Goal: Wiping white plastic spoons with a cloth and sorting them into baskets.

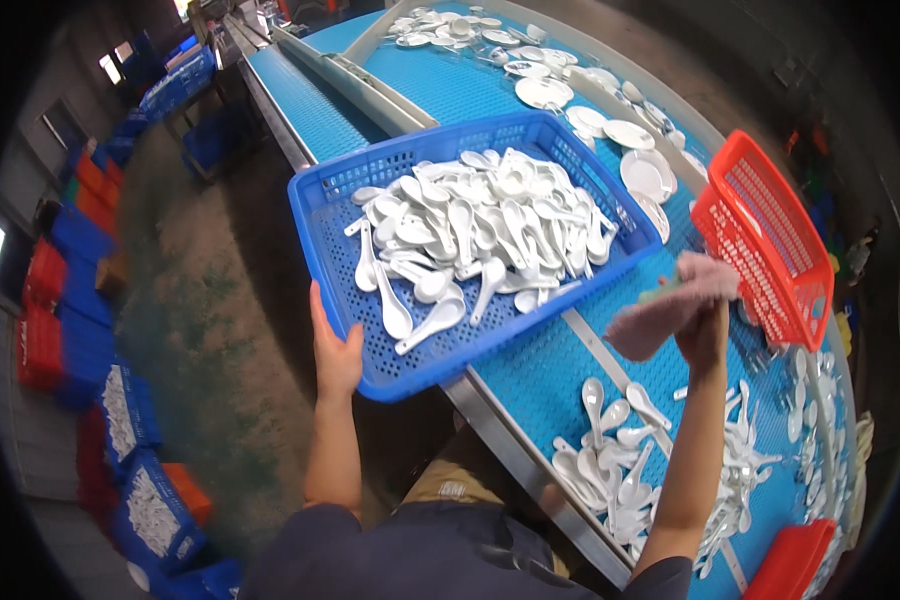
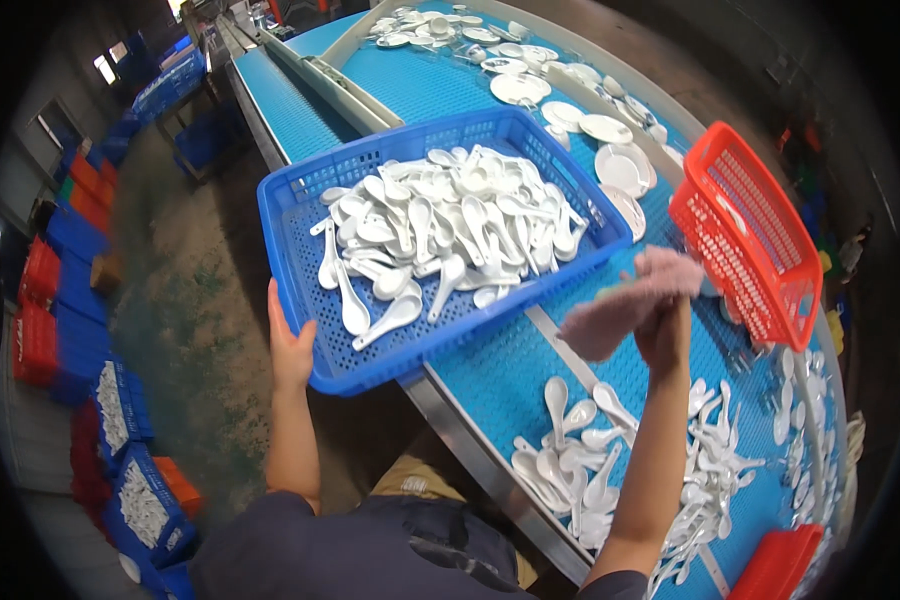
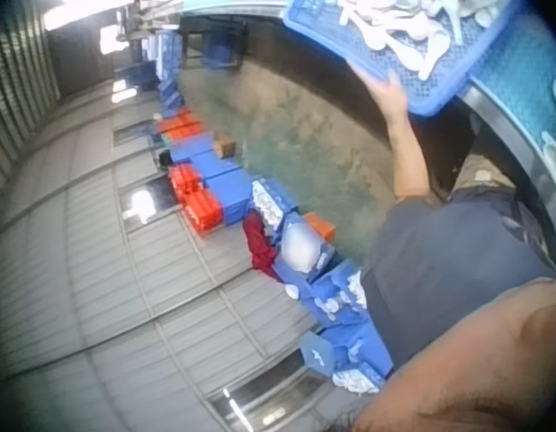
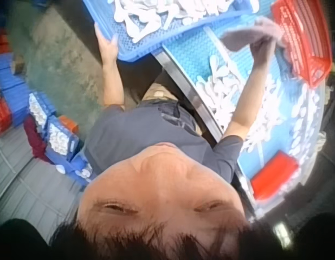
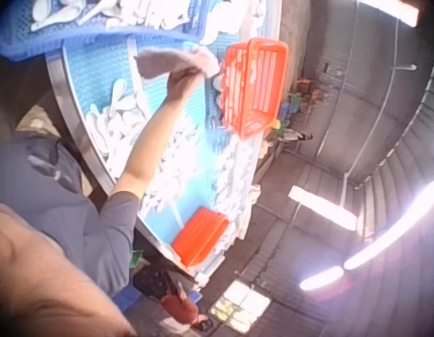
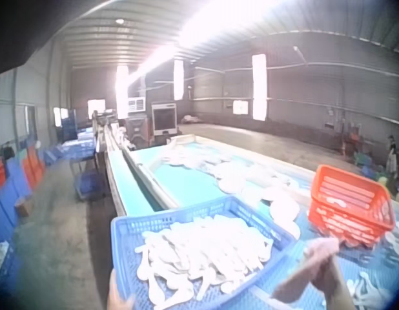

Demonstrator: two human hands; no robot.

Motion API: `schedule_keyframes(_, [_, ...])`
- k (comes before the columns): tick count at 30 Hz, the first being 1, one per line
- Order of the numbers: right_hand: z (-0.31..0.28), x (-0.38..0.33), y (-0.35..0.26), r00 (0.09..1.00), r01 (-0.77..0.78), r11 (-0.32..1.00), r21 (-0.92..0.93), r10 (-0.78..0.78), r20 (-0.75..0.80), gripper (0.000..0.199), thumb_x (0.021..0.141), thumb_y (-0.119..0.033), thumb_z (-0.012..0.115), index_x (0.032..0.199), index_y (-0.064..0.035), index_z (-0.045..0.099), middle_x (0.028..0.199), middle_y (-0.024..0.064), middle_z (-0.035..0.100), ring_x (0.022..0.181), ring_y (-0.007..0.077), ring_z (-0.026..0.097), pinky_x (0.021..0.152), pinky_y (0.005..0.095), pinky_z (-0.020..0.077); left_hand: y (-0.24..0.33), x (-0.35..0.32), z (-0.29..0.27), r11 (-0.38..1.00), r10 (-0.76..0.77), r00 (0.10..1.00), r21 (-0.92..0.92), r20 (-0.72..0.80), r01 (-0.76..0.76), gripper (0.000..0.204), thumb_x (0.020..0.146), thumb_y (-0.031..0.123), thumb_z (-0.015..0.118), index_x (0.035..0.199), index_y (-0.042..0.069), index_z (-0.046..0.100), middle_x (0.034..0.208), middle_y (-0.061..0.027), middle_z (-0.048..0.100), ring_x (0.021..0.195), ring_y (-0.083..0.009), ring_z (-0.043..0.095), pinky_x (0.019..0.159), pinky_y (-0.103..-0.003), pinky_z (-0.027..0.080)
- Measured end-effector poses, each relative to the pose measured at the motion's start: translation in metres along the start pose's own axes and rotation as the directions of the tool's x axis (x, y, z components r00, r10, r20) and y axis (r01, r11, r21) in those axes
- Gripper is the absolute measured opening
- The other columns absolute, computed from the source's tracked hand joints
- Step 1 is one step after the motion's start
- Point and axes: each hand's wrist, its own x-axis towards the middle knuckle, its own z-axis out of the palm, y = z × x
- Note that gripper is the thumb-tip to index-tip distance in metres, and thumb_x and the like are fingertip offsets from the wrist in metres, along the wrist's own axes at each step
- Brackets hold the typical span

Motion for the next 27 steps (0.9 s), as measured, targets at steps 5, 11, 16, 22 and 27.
schedule_keyframes(5, [0.059,0.143,0.021,0.989,-0.072,0.812,-0.580,0.133,0.063,0.040,0.091,-0.040,0.039,0.108,-0.0072,0.054,0.100,0.0043,0.059,0.086,0.0124,0.057,0.070,0.0239,0.0470,-0.006,0.000,0.003,0.992,-0.009,1.000,-0.125,-0.005,0.008,0.070,0.062,-0.013,0.032,0.131,-0.002,0.031,0.137,-0.0179,0.024,0.128,-0.0256,0.025,0.105,-0.033,0.020])
schedule_keyframes(11, [0.054,0.273,0.146,0.970,0.012,0.569,-0.822,0.193,0.148,0.037,0.086,-0.031,0.039,0.101,-0.0051,0.061,0.086,0.0055,0.060,0.080,0.0147,0.057,0.062,0.0292,0.0471,0.000,-0.001,-0.001,0.990,-0.051,0.997,-0.129,0.054,0.058,0.062,0.059,-0.010,0.032,0.120,-0.005,0.043,0.138,-0.0147,0.021,0.126,-0.0247,0.028,0.104,-0.034,0.021])
schedule_keyframes(16, [0.132,0.257,0.254,0.921,0.335,-0.210,-0.919,-0.136,0.366,0.045,0.074,-0.032,0.050,0.107,-0.0017,0.057,0.106,0.0205,0.055,0.096,0.0319,0.054,0.082,0.0391,0.0439,-0.003,-0.002,-0.001,0.981,-0.105,0.993,-0.157,0.060,0.114,0.057,0.059,-0.007,0.035,0.115,-0.004,0.046,0.139,-0.0153,0.019,0.126,-0.0252,0.028,0.104,-0.035,0.021])
schedule_keyframes(22, [0.221,0.153,0.205,0.657,0.704,-0.025,-0.709,0.402,0.638,0.064,0.071,-0.039,0.052,0.129,-0.0169,0.040,0.137,0.0178,0.030,0.123,0.0395,0.031,0.098,0.0542,0.0259,0.003,0.001,0.007,0.951,-0.125,0.992,-0.282,0.033,0.130,0.055,0.058,-0.007,0.035,0.111,-0.005,0.047,0.139,-0.0146,0.018,0.125,-0.0247,0.030,0.103,-0.035,0.022])
schedule_keyframes(27, [0.234,0.104,0.198,0.124,0.916,0.305,-0.261,0.403,0.907,0.060,0.073,-0.045,0.052,0.129,-0.0238,0.042,0.138,0.0136,0.031,0.124,0.0365,0.032,0.098,0.0567,0.0231,-0.001,-0.001,0.003,0.948,-0.204,0.979,-0.248,0.003,0.198,0.051,0.056,-0.006,0.036,0.106,-0.004,0.048,0.138,-0.0158,0.022,0.125,-0.0255,0.029,0.104,-0.035,0.019])
